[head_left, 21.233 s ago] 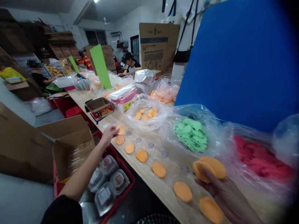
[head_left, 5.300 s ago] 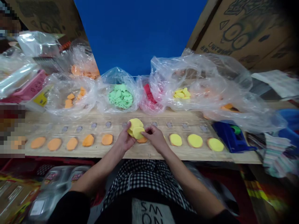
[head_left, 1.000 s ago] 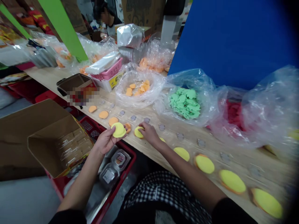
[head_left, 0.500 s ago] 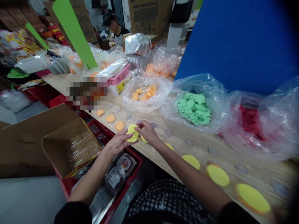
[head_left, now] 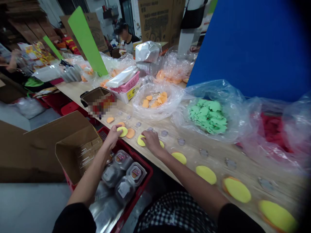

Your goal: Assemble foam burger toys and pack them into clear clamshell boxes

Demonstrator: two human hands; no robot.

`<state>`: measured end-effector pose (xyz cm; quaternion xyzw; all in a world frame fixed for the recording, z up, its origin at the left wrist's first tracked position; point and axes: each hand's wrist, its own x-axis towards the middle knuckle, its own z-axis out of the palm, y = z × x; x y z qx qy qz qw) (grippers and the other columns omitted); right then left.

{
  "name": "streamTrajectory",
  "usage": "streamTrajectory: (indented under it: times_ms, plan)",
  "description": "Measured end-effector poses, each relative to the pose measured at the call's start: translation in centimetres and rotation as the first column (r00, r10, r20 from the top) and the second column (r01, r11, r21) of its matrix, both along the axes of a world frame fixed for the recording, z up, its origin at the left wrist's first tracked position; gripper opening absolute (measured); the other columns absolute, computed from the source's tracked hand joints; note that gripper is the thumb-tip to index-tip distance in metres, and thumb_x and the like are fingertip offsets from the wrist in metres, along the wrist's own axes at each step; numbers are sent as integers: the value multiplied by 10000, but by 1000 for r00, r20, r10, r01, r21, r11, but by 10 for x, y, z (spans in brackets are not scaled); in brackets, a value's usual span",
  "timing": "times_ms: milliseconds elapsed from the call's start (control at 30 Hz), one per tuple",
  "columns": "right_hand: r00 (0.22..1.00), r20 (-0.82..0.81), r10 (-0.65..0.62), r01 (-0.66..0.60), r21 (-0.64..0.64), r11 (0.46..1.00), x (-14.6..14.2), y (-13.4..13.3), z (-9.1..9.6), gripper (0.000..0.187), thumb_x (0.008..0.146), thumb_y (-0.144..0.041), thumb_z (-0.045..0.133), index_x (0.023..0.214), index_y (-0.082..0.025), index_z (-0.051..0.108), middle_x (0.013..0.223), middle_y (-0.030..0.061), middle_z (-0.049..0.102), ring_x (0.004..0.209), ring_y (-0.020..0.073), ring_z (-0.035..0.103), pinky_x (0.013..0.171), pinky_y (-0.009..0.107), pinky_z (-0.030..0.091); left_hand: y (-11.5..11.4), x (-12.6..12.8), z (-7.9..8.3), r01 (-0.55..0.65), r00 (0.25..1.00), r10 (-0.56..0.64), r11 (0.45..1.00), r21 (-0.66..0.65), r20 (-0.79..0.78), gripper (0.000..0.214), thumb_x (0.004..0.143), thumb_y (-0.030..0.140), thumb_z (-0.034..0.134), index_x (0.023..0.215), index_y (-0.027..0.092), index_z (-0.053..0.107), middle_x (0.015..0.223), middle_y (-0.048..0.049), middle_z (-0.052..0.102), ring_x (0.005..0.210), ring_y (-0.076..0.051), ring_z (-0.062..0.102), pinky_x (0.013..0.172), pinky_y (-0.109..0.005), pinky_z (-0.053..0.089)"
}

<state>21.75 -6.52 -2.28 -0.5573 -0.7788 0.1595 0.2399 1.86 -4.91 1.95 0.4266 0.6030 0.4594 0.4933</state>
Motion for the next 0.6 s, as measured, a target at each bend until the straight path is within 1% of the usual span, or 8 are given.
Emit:
streamTrajectory:
  times_ms: [67, 133, 300, 400, 467, 533, 567, 600]
  plan:
    - [999, 36, 24, -26, 61, 998, 4, -5, 6, 147, 777, -222, 544, 920, -198, 566, 955, 63, 592, 952, 211, 468, 762, 330, 301, 11, 0, -6, 101, 979, -88, 993, 61, -186, 299, 658, 174, 557, 941, 148, 465, 774, -2, 552, 660, -109, 540, 647, -264, 453]
    - [999, 43, 29, -33, 110, 993, 11, -11, 12, 164, 786, -228, 536, 945, -198, 561, 988, 68, 568, 964, 211, 448, 757, 327, 298, 22, 2, -10, 199, 937, -165, 977, 79, -308, 289, 633, 188, 561, 911, 141, 494, 777, -1, 547, 680, -110, 521, 668, -255, 430]
    - [998, 26, 50, -53, 140, 989, 37, -22, 26, 131, 797, -215, 523, 919, -191, 566, 956, 61, 568, 929, 203, 453, 766, 330, 289, 40, 7, -16, 287, 874, -249, 957, 30, -417, 317, 511, 215, 648, 802, 133, 554, 749, -6, 563, 693, -134, 507, 669, -257, 405]
    - [1000, 15, 4, -6, 157, 988, 60, -30, 35, 120, 794, -206, 522, 904, -192, 569, 943, 62, 574, 911, 205, 460, 751, 335, 287, 42, 10, -12, 313, 833, -264, 950, 21, -486, 281, 475, 226, 660, 725, 144, 562, 667, 6, 552, 659, -143, 489, 648, -259, 384]
    - [999, 3, -35, 34, 180, 983, 82, -38, 45, 119, 797, -202, 514, 903, -197, 569, 947, 60, 577, 912, 200, 465, 747, 335, 287, 39, 13, -8, 342, 787, -278, 939, 16, -551, 237, 481, 240, 645, 686, 153, 565, 622, 8, 545, 639, -155, 481, 627, -264, 372]
    - [996, -21, -84, 87, 220, 972, 112, -48, 57, 123, 810, -216, 496, 911, -203, 567, 959, 54, 577, 922, 191, 470, 763, 334, 291, 38, 14, -5, 370, 630, -266, 929, -20, -730, 211, 528, 301, 596, 689, 166, 574, 626, -1, 567, 636, -176, 502, 596, -267, 372]
    - [991, -43, -124, 131, 249, 960, 129, -53, 64, 132, 819, -227, 484, 923, -207, 563, 973, 53, 574, 932, 186, 471, 779, 333, 295, 39, 15, -4, 395, 569, -253, 919, -10, -783, 214, 546, 326, 573, 691, 169, 577, 640, -10, 580, 646, -189, 519, 589, -271, 377]
    - [982, -72, -173, 186, 283, 941, 149, -58, 72, 144, 826, -241, 473, 938, -210, 557, 986, 53, 569, 945, 183, 469, 795, 331, 300, 42, 16, -4, 425, 532, -242, 905, 9, -811, 217, 552, 352, 555, 672, 173, 573, 624, -14, 587, 632, -198, 530, 572, -276, 383]
